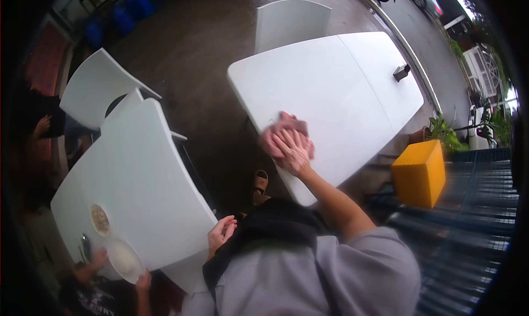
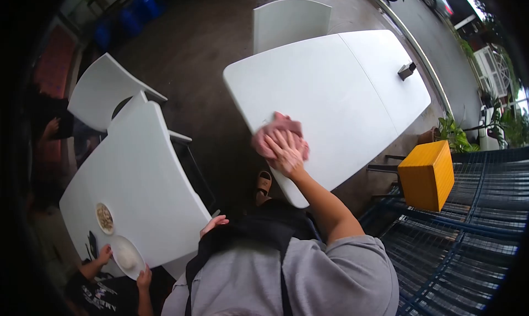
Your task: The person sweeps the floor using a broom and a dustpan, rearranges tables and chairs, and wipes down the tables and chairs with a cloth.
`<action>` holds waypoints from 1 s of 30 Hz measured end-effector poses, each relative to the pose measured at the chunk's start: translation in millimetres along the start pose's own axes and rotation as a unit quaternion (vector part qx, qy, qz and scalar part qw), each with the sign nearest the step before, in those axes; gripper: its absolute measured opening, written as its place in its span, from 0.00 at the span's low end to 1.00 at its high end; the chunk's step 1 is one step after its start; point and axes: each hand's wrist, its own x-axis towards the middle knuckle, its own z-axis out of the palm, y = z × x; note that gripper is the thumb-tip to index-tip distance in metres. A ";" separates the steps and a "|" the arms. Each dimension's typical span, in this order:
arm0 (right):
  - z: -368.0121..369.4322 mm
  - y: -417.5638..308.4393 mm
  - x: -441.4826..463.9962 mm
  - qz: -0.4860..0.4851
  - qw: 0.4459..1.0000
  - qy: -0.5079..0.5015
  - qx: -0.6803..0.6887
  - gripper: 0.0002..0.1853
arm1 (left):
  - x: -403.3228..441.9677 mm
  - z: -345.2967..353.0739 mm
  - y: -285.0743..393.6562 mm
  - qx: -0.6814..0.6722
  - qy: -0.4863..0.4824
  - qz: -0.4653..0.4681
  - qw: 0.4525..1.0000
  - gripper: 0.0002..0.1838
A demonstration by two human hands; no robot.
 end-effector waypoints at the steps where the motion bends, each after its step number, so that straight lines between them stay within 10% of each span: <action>1: 0.9 -2.4 36.5 -0.017 0.999 0.029 0.017 0.39 | 16.2 9.0 15.3 0.052 -0.013 0.040 0.998 0.13; 10: 11.6 10.1 286.9 0.027 0.987 0.144 0.063 0.25 | 213.6 93.0 151.0 0.189 -0.038 0.188 0.963 0.12; 17: -14.8 86.6 32.7 0.126 0.990 0.068 0.019 0.32 | 413.3 96.2 226.8 0.305 0.136 0.292 0.896 0.19; 20: -40.3 120.3 -85.3 0.321 0.945 -0.049 -0.036 0.36 | 480.9 92.3 249.8 0.350 0.114 0.271 0.890 0.22; 22: -40.2 142.9 -91.9 0.409 0.898 0.090 -0.136 0.34 | 515.4 93.7 259.9 0.364 0.085 0.249 0.894 0.23; 26: -3.7 204.6 18.8 0.628 0.736 0.206 -0.148 0.31 | 559.2 98.9 253.5 0.225 -0.033 0.175 0.958 0.34; 30: -23.1 231.1 195.2 0.578 0.778 0.236 -0.073 0.27 | 549.3 107.9 259.6 0.192 -0.044 0.114 0.974 0.32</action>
